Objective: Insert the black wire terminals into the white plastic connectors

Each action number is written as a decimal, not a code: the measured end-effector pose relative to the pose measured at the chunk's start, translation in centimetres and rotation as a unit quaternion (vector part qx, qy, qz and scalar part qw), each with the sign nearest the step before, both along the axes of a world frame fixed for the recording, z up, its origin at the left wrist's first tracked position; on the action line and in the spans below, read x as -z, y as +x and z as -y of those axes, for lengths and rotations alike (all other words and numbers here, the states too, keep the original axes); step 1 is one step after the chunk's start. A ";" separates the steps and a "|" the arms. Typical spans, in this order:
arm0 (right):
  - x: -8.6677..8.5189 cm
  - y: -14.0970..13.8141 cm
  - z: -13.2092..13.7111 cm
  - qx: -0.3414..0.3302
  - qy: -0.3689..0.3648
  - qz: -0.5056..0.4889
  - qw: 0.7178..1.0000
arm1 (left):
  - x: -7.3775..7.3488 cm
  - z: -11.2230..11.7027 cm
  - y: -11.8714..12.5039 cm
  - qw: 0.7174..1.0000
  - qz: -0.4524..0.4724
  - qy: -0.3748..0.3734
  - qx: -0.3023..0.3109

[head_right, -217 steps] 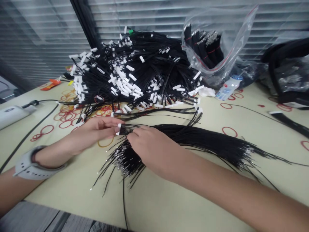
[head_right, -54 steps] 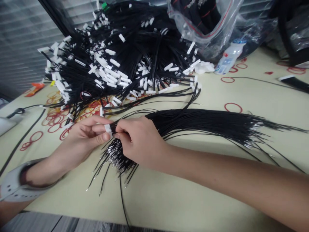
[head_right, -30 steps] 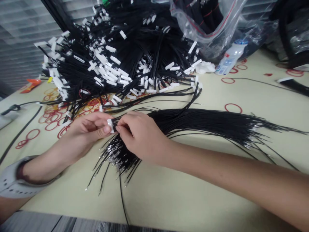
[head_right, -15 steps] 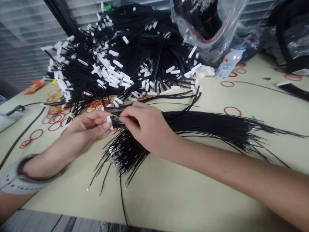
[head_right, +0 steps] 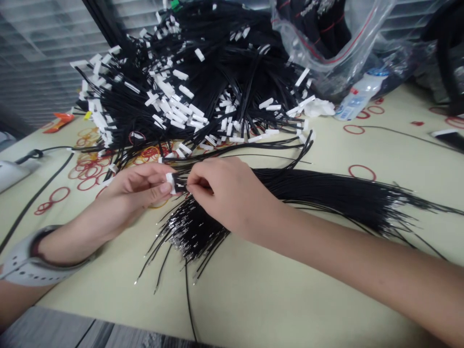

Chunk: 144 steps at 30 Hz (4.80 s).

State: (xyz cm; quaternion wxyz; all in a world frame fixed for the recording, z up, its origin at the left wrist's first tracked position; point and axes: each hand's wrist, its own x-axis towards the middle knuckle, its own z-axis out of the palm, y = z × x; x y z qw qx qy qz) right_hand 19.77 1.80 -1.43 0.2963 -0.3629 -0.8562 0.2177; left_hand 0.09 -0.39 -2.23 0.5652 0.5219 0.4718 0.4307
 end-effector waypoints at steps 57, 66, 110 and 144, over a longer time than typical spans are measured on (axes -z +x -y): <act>4.0 -0.3 1.0 -0.038 0.243 -0.074 0.966 | -0.2 0.4 0.0 0.997 -0.035 0.002 0.062; 4.2 -0.4 1.0 -0.055 0.251 -0.071 0.964 | -0.8 0.6 0.2 0.996 -0.067 0.011 0.062; -0.9 1.9 0.2 -0.113 0.104 0.171 0.973 | -0.3 -0.4 -0.6 0.996 -0.028 -0.081 0.006; -1.1 0.9 0.2 0.028 -0.083 0.009 0.996 | -0.6 0.3 -0.2 0.998 -0.014 -0.043 0.049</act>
